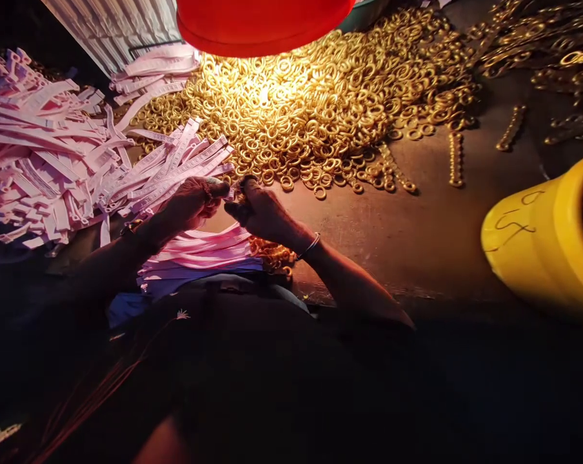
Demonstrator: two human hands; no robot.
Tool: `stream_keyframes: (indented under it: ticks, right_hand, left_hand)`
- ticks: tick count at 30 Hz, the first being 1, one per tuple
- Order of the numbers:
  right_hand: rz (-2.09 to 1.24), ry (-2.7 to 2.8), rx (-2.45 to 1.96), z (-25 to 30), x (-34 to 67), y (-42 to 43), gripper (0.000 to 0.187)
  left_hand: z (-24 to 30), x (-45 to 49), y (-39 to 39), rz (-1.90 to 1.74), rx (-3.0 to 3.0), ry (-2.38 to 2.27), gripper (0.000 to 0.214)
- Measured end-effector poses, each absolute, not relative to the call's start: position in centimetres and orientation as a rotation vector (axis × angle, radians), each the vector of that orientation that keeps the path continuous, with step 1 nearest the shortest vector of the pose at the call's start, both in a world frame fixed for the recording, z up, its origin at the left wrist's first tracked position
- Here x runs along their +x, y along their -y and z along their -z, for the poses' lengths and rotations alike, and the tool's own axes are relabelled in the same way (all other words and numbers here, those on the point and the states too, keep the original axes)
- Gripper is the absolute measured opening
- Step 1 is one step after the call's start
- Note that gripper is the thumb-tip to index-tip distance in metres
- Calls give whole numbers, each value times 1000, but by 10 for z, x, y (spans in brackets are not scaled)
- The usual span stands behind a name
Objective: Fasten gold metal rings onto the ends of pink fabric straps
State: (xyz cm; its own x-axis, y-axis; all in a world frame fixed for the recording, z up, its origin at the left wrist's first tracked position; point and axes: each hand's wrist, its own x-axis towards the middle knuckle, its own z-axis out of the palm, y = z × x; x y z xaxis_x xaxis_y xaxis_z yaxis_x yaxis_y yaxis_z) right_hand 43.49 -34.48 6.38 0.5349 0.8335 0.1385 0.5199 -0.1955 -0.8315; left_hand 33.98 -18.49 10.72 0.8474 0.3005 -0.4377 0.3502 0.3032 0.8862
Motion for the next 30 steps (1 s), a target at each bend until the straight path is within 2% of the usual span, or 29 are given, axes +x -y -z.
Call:
stream_keyframes:
  ticks: [3,8,14,20,25,30]
  right_hand:
    - [-482,1140,-1971,-72,409,367,39]
    - [-519,1126,-1988,-74,377,389,36]
    - [-635,980,-1845,-72,376,389,45]
    - [-677,1185,-1823,-68,391,378,28]
    - [-695,1328,-1809,-62,399,372,24]
    - [-747,1273,-1836,-62,409,372,23]
  left_hand:
    - [-120,325,191,152,1301,-581,37]
    - [-110,300,207,340,1334,-497,44]
    - [-97,288,221,134,1321,-466,39]
    - [-86,294,225,124,1233,-512,47]
    - [-90,301,227,127,1252,-536,50]
    - [-106,306,205,209,1617,-483,39]
